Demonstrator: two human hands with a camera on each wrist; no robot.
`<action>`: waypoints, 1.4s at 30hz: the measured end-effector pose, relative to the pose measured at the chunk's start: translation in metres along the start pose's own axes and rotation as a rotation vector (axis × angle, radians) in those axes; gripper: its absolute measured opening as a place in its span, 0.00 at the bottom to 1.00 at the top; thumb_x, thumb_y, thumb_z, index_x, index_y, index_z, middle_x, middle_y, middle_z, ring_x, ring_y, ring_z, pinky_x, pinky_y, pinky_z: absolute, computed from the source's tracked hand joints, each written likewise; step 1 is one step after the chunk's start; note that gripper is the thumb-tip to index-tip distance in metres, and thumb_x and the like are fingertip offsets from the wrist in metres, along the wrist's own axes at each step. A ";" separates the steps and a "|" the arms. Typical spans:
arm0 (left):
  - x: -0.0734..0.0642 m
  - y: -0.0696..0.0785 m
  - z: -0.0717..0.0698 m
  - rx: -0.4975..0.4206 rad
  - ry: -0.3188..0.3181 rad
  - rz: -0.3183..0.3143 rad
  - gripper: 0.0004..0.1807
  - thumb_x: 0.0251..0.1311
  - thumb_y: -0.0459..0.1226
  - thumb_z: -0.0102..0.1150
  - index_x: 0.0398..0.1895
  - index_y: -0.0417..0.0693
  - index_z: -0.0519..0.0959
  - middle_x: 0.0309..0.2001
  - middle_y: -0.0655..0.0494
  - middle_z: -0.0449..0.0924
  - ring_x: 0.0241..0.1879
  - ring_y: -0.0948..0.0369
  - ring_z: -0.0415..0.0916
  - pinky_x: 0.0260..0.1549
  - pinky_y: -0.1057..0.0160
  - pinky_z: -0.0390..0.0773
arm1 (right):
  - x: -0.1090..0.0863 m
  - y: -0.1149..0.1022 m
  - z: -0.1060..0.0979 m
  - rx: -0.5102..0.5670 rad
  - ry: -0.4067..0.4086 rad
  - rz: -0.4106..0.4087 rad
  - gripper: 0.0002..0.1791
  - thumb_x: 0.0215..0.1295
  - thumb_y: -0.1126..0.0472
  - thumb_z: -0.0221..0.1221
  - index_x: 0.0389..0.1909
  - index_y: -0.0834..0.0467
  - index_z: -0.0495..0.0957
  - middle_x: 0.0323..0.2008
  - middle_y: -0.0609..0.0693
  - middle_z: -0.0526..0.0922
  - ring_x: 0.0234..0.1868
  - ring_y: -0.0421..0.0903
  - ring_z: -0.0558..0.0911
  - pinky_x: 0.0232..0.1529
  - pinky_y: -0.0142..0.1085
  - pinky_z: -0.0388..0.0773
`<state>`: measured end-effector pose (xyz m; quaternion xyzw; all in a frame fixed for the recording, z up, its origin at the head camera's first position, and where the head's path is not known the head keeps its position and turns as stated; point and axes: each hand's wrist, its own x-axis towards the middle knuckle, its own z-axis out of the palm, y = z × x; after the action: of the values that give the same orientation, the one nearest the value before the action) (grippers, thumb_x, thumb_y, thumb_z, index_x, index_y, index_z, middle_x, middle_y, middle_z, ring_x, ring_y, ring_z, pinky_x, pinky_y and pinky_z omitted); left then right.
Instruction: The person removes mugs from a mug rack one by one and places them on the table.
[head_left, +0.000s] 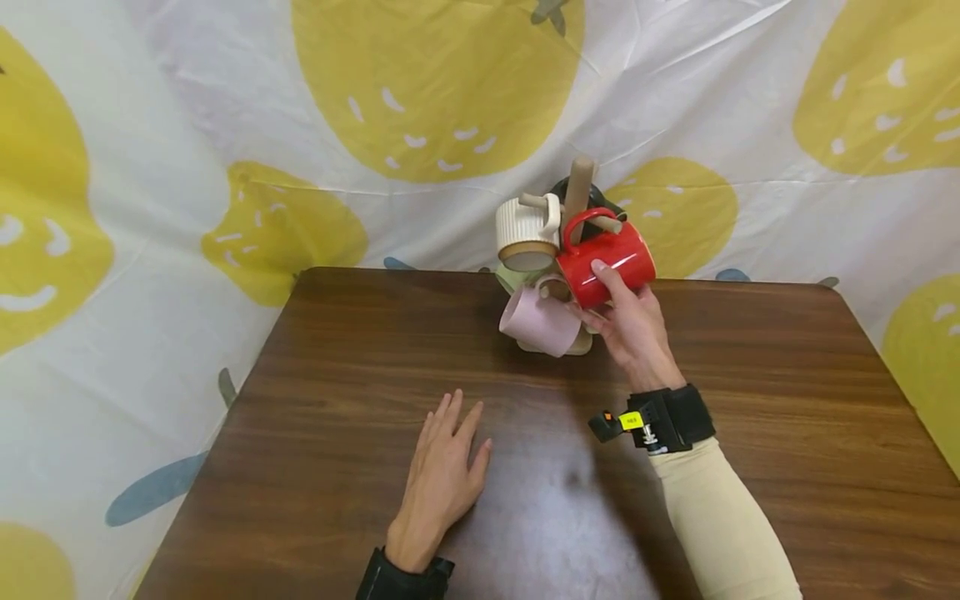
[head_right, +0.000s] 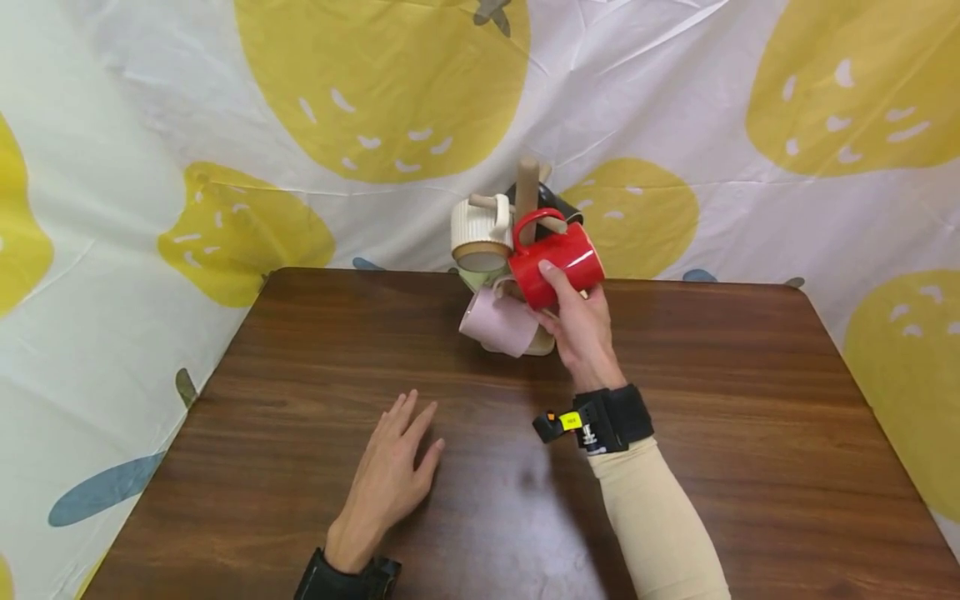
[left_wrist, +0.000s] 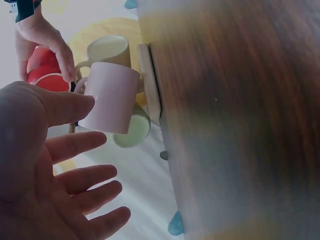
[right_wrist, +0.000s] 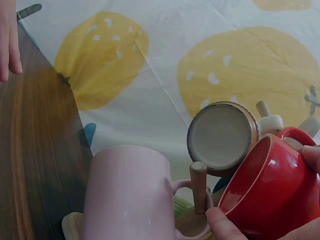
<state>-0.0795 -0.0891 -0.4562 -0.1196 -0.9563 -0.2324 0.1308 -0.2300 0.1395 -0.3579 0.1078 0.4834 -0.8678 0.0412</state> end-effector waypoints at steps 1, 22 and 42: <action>0.000 0.000 0.000 -0.001 0.000 0.001 0.25 0.60 0.41 0.56 0.61 0.41 0.72 0.66 0.34 0.64 0.67 0.44 0.57 0.63 0.40 0.62 | -0.001 0.000 0.000 -0.008 0.001 -0.006 0.48 0.50 0.49 0.68 0.69 0.53 0.52 0.64 0.54 0.64 0.57 0.54 0.71 0.59 0.51 0.69; 0.005 0.003 0.002 -0.027 -0.009 0.017 0.24 0.61 0.41 0.56 0.59 0.40 0.74 0.63 0.35 0.69 0.64 0.45 0.62 0.62 0.42 0.65 | -0.016 -0.017 -0.008 -0.009 -0.034 -0.067 0.46 0.53 0.50 0.67 0.68 0.54 0.52 0.65 0.54 0.62 0.60 0.55 0.69 0.57 0.50 0.71; 0.015 0.002 -0.007 -0.081 0.023 0.031 0.23 0.61 0.41 0.56 0.58 0.41 0.75 0.60 0.38 0.73 0.61 0.47 0.67 0.59 0.45 0.70 | -0.044 0.002 -0.032 -0.059 -0.236 -0.028 0.34 0.64 0.57 0.58 0.68 0.55 0.53 0.63 0.55 0.65 0.55 0.53 0.76 0.48 0.47 0.80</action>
<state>-0.0912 -0.0882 -0.4450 -0.1370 -0.9426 -0.2702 0.1403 -0.1817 0.1643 -0.3658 -0.0032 0.5021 -0.8602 0.0889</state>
